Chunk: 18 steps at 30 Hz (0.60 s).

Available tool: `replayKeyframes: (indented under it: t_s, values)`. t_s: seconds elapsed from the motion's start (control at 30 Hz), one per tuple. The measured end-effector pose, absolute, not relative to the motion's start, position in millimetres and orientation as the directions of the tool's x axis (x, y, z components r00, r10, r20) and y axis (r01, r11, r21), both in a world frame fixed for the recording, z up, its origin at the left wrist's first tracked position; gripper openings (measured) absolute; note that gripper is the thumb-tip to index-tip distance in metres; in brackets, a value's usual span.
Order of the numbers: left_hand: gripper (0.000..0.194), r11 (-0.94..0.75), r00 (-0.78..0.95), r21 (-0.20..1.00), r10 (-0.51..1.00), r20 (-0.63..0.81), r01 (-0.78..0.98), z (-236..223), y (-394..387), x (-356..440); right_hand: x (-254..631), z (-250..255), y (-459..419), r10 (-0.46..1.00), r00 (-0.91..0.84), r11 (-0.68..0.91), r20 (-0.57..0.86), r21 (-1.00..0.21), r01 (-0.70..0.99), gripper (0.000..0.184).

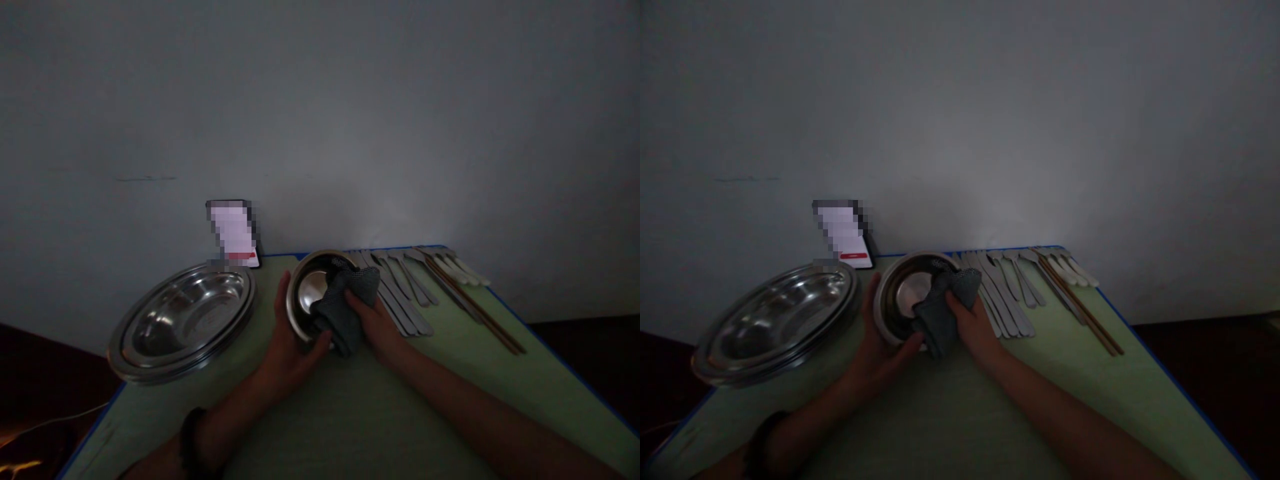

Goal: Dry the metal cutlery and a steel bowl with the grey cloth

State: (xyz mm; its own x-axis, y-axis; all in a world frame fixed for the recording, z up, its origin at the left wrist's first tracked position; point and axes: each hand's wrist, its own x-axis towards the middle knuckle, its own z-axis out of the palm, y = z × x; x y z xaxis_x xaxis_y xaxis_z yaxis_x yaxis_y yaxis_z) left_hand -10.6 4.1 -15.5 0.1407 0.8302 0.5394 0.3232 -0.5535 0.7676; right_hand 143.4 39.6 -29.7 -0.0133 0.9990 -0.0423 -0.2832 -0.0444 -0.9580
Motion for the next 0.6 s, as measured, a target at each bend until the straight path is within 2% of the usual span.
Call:
replayKeyframes:
  t_s: [0.23, 0.33, 0.47, 0.6]
  values:
    - [0.077, -0.471, 0.084, 0.880, 0.881, 0.466, 0.054, -9, 11, -24, 148, -22, 37, 0.995, -0.095, -0.039, -0.027, -0.991, -0.130, 0.033]
    - [0.074, -0.429, 0.073, 0.903, 0.901, 0.428, -0.006, -9, 12, -27, 149, -23, 37, 0.994, -0.103, -0.058, -0.047, -0.993, -0.107, 0.033]
    - [0.069, -0.416, 0.046, 0.901, 0.909, 0.413, 0.121, -11, 12, -24, 147, -27, 39, 0.988, -0.107, -0.132, -0.108, -0.959, -0.252, 0.033]
    - [0.087, -0.484, 0.103, 0.793, 0.870, 0.482, 0.370, -17, 6, -15, 143, -34, 41, 0.988, -0.032, -0.151, -0.152, -0.886, -0.438, 0.037]
